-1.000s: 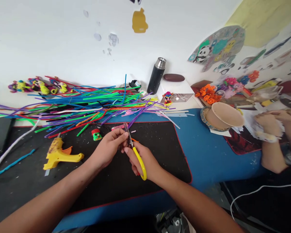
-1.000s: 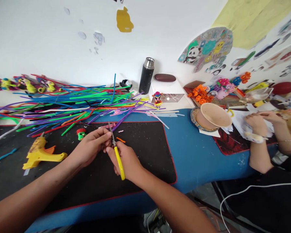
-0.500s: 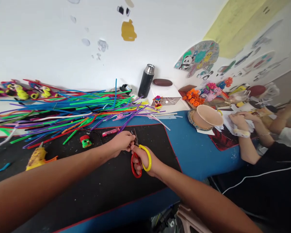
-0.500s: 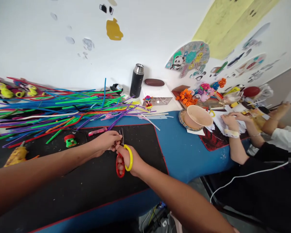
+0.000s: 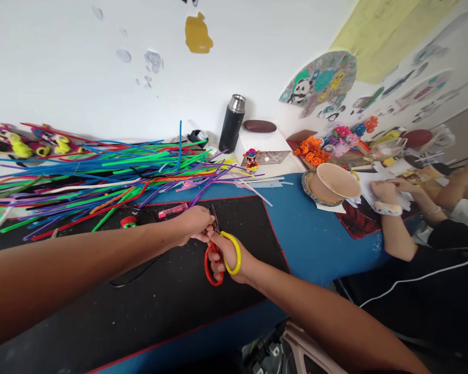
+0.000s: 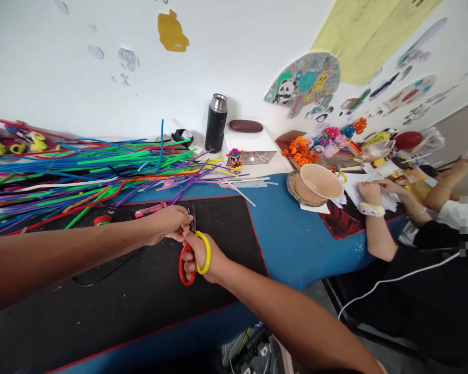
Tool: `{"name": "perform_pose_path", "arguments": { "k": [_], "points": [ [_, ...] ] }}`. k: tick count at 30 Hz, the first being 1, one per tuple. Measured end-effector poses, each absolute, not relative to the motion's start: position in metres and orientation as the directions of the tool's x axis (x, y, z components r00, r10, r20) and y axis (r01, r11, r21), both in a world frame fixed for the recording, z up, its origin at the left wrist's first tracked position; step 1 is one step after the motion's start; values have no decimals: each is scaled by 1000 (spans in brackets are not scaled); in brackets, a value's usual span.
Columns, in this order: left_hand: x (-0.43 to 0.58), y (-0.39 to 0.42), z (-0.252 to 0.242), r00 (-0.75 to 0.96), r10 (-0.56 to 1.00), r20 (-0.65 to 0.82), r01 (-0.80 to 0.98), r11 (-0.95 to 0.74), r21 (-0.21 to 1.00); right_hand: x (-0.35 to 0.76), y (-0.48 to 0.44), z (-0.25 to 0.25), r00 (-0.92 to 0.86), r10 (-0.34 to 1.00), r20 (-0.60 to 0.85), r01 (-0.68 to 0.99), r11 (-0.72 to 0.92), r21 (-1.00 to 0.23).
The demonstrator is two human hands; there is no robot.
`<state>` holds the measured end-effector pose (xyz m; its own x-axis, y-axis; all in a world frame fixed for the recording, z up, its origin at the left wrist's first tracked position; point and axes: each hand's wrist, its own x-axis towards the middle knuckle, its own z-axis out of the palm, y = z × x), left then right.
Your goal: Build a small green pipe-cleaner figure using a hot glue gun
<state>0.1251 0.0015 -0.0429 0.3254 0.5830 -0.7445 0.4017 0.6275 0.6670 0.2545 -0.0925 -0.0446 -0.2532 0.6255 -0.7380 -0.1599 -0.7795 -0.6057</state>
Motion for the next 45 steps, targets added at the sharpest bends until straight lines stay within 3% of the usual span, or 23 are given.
{"name": "perform_pose_path", "arguments": {
  "k": [9,13,21,25,28,32,35,38,45],
  "points": [
    [128,2,-35,313,566,-762,452,617,644,254,-93,-43,-235,621,-747,-130,-782,-609],
    [124,0,-32,343,598,-724,413,597,688,256,-93,-44,-249,631,-735,-141,-774,-617],
    [90,-17,-18,400,707,-583,215,546,810,267,-105,-50,-327,797,-508,-171,-578,-798],
    [56,-26,-23,397,768,-503,91,512,854,287,-97,-49,-213,881,-423,-43,-441,-896],
    [39,-33,-25,373,784,-496,74,507,859,309,-85,-37,-104,914,-393,169,-373,-912],
    [32,-44,-26,373,806,-460,66,472,879,331,-70,-14,-42,929,-367,567,-280,-775],
    [35,-50,-27,388,803,-453,78,461,884,337,-63,-3,-47,943,-329,913,-93,-396],
    [39,-55,-27,396,800,-451,64,466,883,338,-57,1,-26,919,-394,990,-31,-138],
    [45,-60,-21,403,773,-490,-46,552,833,347,-44,6,-20,899,-438,999,2,-41]
  ]
}}
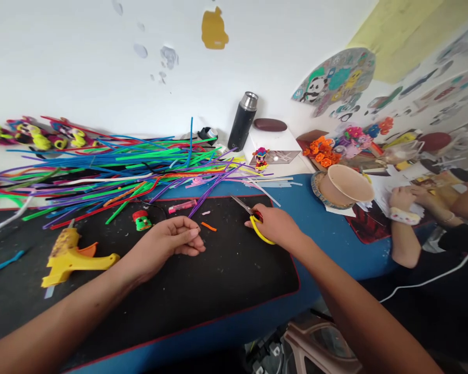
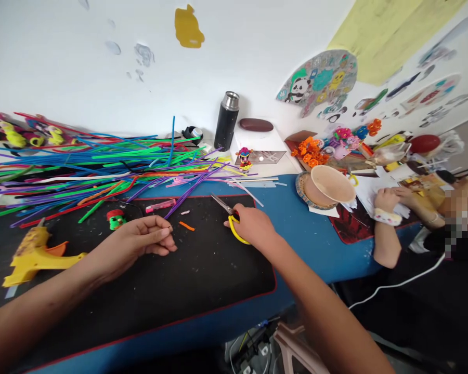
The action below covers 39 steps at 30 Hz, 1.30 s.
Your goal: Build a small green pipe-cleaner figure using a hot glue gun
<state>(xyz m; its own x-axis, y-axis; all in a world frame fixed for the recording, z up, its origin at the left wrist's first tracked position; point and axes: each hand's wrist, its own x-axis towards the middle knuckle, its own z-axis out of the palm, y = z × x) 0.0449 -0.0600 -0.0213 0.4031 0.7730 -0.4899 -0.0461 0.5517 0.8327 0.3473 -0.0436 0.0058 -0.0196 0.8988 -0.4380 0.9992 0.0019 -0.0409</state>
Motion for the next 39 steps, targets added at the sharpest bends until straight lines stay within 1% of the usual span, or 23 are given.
{"name": "perform_pose_path", "arguments": {
  "k": [3,5,9,11,12,14,16,18,19,21,23,25,27,33,39],
  "points": [
    [45,-62,-21,402,759,-512,-74,584,808,352,-43,9,-93,896,-435,995,94,-20],
    [45,-64,-23,408,750,-520,-85,598,797,354,-45,11,-122,896,-426,992,127,-18],
    [46,-67,-28,416,746,-520,-75,598,798,353,-48,16,-141,913,-383,989,144,-22],
    [46,-68,-30,413,750,-517,-68,591,804,349,-50,17,-143,933,-330,990,133,-51],
    [46,-69,-30,411,753,-514,-69,588,806,346,-51,17,-143,943,-299,989,123,-84],
    [47,-71,-31,408,758,-509,-74,583,809,336,-55,16,-145,958,-249,974,94,-204],
    [48,-74,-32,405,768,-496,-73,568,820,323,-62,10,-163,962,-219,913,63,-402],
    [48,-77,-34,399,785,-473,-61,538,841,308,-69,1,-193,950,-246,779,-4,-627],
    [49,-78,-34,396,795,-460,-51,519,853,300,-72,-4,-216,945,-246,702,-25,-712],
    [48,-80,-35,391,809,-439,-21,485,874,287,-77,-14,-250,930,-270,570,-85,-817],
    [47,-83,-35,385,815,-432,15,463,886,276,-79,-21,-277,918,-285,450,-138,-882],
    [45,-85,-34,374,821,-432,49,448,893,270,-80,-25,-305,905,-296,371,-174,-912],
    [43,-87,-33,363,827,-429,79,431,899,267,-80,-25,-326,894,-307,338,-193,-921],
    [41,-92,-32,363,832,-419,128,400,907,262,-84,-26,-339,883,-325,346,-204,-916],
    [42,-95,-34,391,827,-404,103,397,912,256,-89,-30,-360,874,-328,344,-202,-917]
  ]
}}
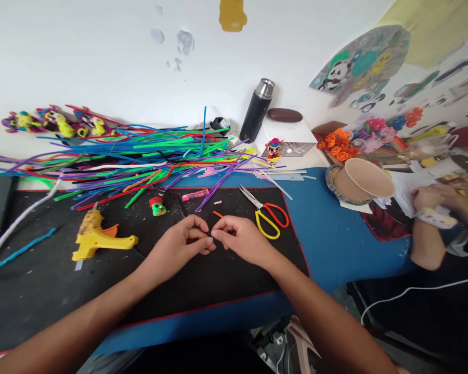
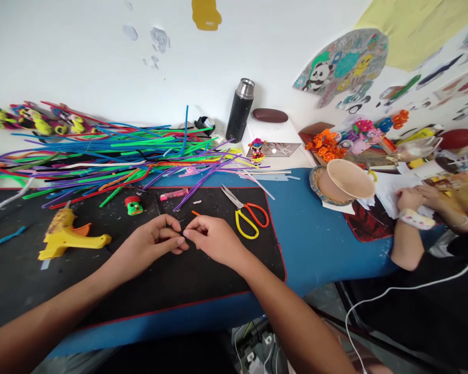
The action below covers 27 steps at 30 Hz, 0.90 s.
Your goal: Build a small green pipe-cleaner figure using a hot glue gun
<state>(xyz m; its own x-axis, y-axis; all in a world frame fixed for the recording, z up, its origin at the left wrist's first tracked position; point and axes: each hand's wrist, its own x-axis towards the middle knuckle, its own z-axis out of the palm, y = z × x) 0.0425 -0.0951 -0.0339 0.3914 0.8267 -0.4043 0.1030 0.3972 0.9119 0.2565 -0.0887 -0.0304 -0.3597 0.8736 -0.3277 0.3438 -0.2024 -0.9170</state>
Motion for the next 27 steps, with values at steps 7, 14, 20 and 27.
{"name": "perform_pose_path", "arguments": {
  "k": [7,14,20,27],
  "points": [
    [43,-100,-35,408,823,-396,75,402,913,252,-90,-31,-367,872,-323,351,-192,-917],
    [38,-103,-33,401,831,-386,131,364,922,248,-91,-33,-325,900,-290,336,-177,-925],
    [34,-107,-30,388,833,-396,164,360,918,243,-93,-34,-316,915,-252,310,-152,-939],
    [31,-110,-26,366,836,-408,148,381,913,237,-94,-29,-324,917,-235,323,-126,-938]
  ]
}}
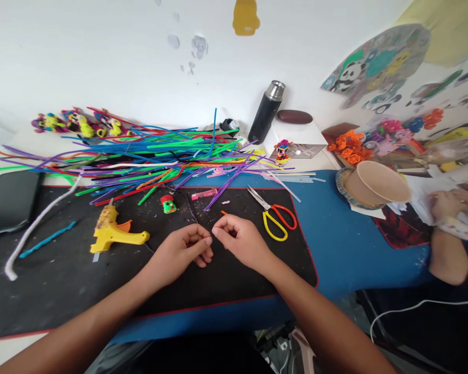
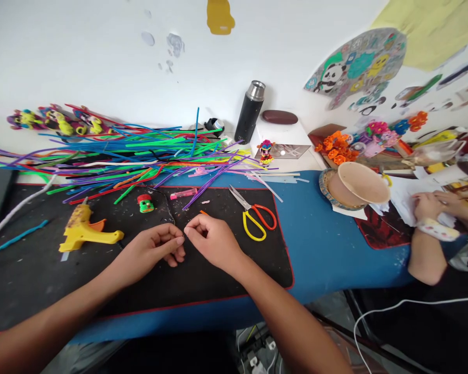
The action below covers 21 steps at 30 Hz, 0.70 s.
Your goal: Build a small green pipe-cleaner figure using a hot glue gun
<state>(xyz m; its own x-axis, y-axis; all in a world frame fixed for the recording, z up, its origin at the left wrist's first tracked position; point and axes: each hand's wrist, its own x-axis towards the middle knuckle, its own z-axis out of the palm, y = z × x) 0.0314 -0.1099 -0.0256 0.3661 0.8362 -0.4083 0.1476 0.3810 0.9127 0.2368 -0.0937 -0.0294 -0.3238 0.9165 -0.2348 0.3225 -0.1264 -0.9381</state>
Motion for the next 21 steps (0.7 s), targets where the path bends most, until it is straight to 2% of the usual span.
{"name": "perform_pose_path", "arguments": {
  "k": [12,21],
  "points": [
    [29,-114,-24,315,840,-442,93,437,895,230,-99,-29,-325,929,-178,330,-65,-942],
    [26,-121,-26,315,813,-491,-79,537,840,230,-100,-28,-296,940,-169,251,-95,-963]
  ]
}}
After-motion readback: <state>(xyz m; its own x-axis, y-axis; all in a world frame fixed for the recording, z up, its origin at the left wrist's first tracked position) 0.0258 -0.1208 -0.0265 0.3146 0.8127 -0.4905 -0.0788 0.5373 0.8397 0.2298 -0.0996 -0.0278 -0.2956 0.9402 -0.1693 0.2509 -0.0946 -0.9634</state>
